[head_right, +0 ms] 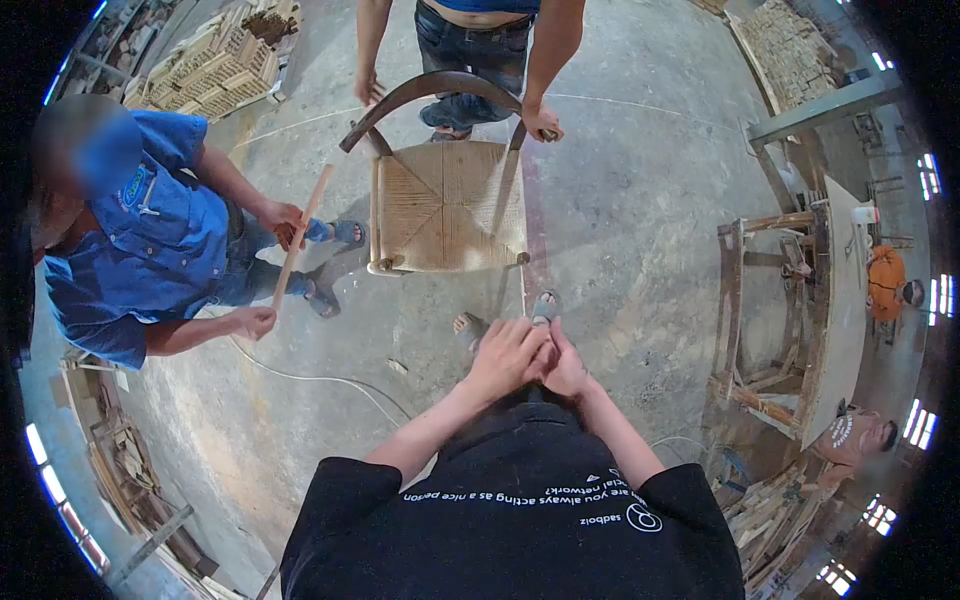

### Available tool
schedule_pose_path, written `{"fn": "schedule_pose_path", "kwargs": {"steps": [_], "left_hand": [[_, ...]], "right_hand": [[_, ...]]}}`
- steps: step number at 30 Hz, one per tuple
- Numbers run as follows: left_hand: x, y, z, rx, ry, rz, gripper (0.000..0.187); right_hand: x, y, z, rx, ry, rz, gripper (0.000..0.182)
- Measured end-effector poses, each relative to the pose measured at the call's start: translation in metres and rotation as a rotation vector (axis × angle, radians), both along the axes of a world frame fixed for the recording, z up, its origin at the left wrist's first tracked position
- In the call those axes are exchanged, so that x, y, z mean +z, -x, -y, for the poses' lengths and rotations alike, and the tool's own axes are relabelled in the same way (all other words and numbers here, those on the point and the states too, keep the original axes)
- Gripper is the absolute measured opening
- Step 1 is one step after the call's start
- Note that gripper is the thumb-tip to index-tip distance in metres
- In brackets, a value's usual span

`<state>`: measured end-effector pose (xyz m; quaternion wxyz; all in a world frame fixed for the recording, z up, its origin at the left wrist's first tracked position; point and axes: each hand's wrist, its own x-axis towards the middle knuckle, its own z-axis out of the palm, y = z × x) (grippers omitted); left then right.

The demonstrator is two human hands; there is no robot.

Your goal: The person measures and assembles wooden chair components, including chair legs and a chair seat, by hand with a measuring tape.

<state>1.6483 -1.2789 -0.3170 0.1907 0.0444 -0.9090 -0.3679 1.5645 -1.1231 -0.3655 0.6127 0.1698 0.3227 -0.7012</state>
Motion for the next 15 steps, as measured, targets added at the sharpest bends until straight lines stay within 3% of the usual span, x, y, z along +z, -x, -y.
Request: {"fn": "schedule_pose_path", "kwargs": {"steps": [2, 4, 6, 9, 12, 15], "left_hand": [[0.008, 0.013, -0.009, -0.051, 0.068, -0.033, 0.031], [0.013, 0.02, -0.015, -0.038, 0.05, -0.042, 0.03], [0.012, 0.027, -0.022, 0.014, 0.039, -0.044, 0.028], [-0.005, 0.034, -0.022, 0.188, 0.053, -0.002, 0.022], [-0.046, 0.034, -0.03, 0.351, 0.134, 0.152, 0.017], [-0.103, 0.033, -0.053, 0.542, 0.014, 0.394, 0.019]], "right_hand": [[0.008, 0.007, -0.001, -0.019, -0.038, -0.081, 0.058], [0.022, 0.015, -0.001, 0.027, -0.094, -0.356, 0.05], [-0.005, 0.037, -0.016, 0.007, -0.121, -0.136, 0.038], [-0.007, 0.078, -0.045, 0.105, 0.117, 0.019, 0.036], [-0.001, 0.119, -0.087, 0.083, -0.008, -0.011, 0.032], [-0.001, 0.164, -0.147, 0.062, -0.08, -0.035, 0.029]]}}
